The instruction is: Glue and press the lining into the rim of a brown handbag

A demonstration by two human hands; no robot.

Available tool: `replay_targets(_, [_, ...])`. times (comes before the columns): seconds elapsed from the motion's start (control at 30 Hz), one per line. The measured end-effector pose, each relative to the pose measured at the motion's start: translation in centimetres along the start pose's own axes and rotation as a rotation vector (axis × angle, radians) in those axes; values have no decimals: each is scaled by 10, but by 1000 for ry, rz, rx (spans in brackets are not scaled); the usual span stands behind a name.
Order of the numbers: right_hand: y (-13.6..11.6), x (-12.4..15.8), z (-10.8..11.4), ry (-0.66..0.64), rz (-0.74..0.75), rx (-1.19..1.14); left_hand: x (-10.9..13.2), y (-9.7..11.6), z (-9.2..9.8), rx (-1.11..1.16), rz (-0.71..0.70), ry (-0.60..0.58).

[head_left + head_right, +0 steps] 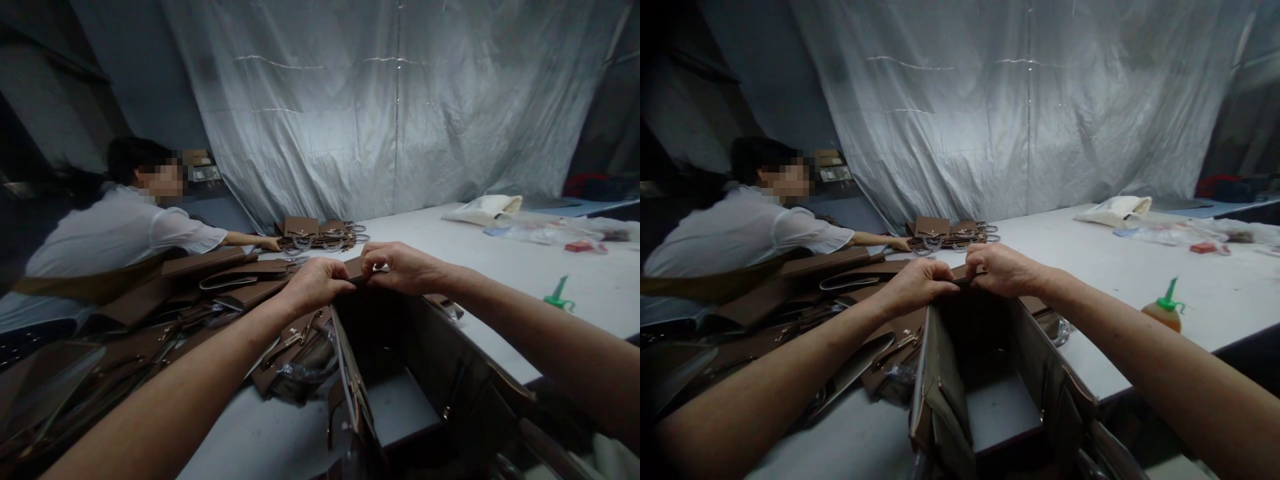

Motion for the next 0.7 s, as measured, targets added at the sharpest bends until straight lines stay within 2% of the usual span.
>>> replay_targets(0.13, [3, 5, 5, 13, -53, -2, 0, 1, -1, -23, -30, -5])
replay_targets(0.33, [2, 9, 8, 29, -53, 19, -2, 6, -2, -85, -64, 8])
replay_targets(0.57, [10, 8, 7, 1, -180, 124, -3, 8, -2, -105, -64, 7])
replay_targets(0.7, [17, 9, 5, 8, -263, 92, -4, 6, -4, -91, -69, -16])
Point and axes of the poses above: each hand's wrist, its own x-axis away from the middle knuckle, its own z-axis out of the back of the hand, y = z × x, the point moved 8 cm from there along -x, towards the middle knuckle, and after that the axes turned 8 degrees about z, right-handed, at the moved point
